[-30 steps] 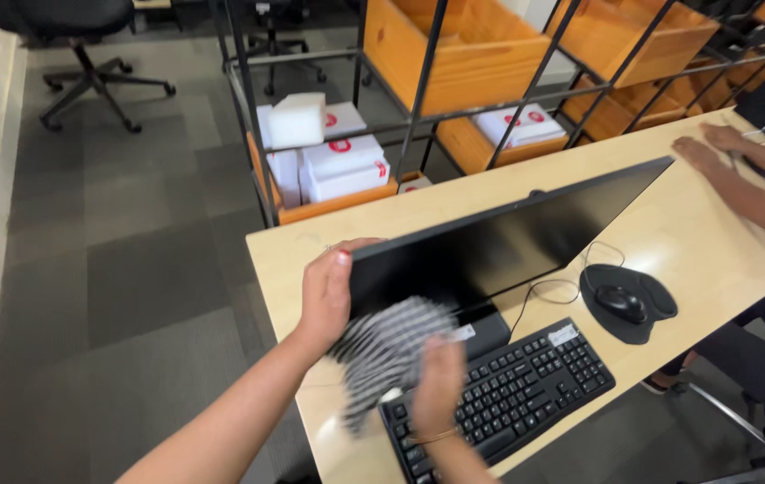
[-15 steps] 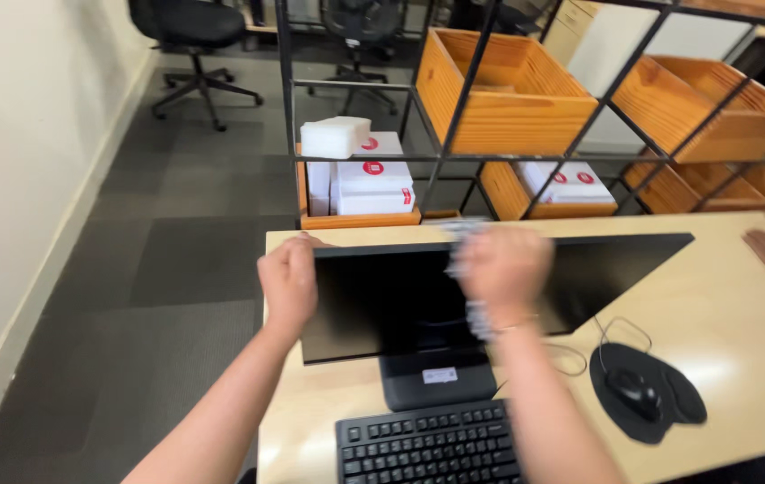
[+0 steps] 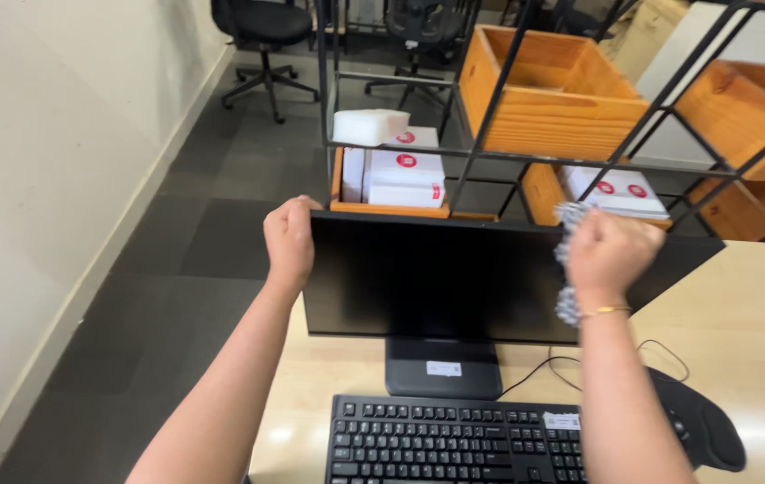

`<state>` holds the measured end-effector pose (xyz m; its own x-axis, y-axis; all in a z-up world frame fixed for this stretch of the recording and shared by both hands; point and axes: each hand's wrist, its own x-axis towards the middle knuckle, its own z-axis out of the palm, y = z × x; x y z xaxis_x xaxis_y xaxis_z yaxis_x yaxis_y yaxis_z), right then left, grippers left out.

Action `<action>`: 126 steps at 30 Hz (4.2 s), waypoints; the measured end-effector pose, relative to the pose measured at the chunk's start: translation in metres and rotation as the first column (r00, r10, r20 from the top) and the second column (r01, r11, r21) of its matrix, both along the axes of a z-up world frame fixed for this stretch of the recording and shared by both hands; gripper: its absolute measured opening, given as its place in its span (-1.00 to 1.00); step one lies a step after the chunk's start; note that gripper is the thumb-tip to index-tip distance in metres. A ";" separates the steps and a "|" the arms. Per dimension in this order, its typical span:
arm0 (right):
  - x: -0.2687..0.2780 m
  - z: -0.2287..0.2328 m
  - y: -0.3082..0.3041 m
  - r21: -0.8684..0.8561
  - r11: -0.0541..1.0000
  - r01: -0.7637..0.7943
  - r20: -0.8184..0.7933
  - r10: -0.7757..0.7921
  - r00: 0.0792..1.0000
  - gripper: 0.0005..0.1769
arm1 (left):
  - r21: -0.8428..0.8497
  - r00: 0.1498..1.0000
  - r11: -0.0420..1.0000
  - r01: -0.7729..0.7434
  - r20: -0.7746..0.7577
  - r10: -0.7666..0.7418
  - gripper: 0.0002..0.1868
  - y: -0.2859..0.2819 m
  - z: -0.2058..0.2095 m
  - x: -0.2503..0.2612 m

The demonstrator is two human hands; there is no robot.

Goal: The person wipes a keyboard and a monitor screen using a checkered cloth.

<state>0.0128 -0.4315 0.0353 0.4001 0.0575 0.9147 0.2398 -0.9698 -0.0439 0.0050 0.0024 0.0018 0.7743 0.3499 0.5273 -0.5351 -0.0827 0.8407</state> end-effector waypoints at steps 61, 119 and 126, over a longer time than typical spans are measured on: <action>-0.010 0.016 0.004 -0.056 0.995 -0.082 -0.157 0.073 0.985 -0.72 | 0.129 0.974 0.971 -0.200 0.137 0.182 -0.69 0.013 -0.004 -0.001; -0.025 0.037 0.131 -0.140 0.973 -0.182 -0.217 0.149 0.965 -0.64 | 0.087 0.987 0.987 -0.138 0.100 0.130 -0.65 0.007 -0.001 -0.004; -0.041 0.047 0.211 -0.150 0.945 -0.291 -0.225 0.254 0.941 -0.64 | 0.110 0.976 0.983 -0.148 0.175 0.128 -0.68 0.018 -0.006 0.001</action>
<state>-0.0286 -0.2204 0.0826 0.5195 0.3451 0.7817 0.5001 -0.8645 0.0493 0.0062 0.0207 -0.0039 0.6205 0.3725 0.6900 -0.6431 -0.2617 0.7196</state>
